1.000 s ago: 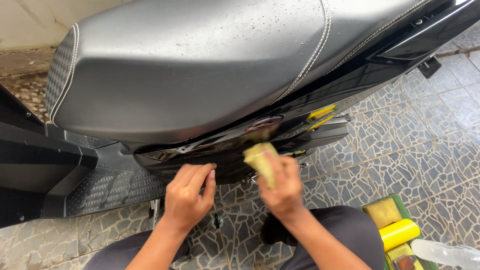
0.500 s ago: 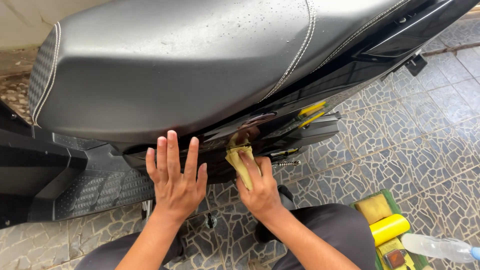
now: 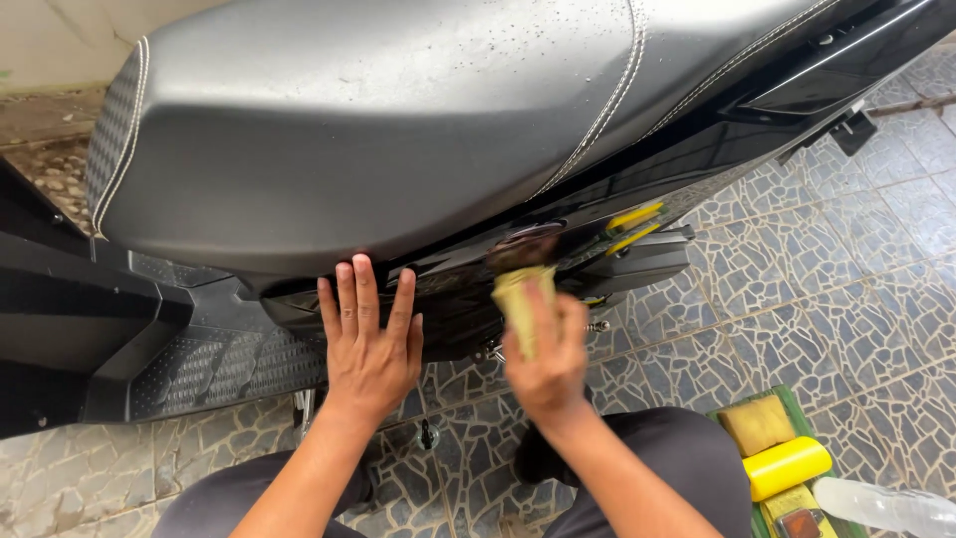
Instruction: The person sits on the floor and wipes the side panel of a black scooter with a yellow cloth. They repeatedly fold and unfold the cloth while cleaning the area below the seat and around the footrest.
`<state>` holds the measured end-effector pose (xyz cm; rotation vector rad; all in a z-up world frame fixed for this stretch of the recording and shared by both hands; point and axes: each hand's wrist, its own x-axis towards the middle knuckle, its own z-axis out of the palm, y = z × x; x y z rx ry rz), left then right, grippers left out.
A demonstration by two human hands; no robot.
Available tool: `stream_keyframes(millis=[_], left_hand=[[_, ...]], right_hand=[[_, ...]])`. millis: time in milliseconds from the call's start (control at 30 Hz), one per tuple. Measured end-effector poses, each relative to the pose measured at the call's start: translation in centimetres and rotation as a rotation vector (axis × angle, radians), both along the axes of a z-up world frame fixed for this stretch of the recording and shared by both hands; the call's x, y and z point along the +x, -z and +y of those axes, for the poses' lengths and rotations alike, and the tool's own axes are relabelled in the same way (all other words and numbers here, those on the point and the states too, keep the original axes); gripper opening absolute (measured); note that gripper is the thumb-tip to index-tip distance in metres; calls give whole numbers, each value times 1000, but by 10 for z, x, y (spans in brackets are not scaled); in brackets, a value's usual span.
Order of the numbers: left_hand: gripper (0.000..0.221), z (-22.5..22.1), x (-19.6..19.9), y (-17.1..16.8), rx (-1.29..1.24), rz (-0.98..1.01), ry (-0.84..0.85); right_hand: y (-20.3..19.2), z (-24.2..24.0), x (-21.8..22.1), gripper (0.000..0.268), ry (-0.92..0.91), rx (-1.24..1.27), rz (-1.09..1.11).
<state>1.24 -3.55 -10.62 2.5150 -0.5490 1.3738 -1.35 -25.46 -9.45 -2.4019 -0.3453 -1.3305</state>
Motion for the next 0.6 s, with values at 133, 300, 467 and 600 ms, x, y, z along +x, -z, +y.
stream_keyframes(millis=[133, 300, 467, 600], left_hand=[[60, 2, 2, -2, 8, -16, 9], [52, 9, 0, -9, -82, -23, 10], [54, 26, 3, -10, -89, -22, -13], [52, 33, 6, -12, -73, -46, -66]], right_hand=[[44, 39, -14, 44, -133, -65, 203], [-13, 11, -5, 46, -42, 67, -40], [-26, 28, 9, 50, 24, 141, -104], [40, 85, 6, 54, 5, 250, -61]])
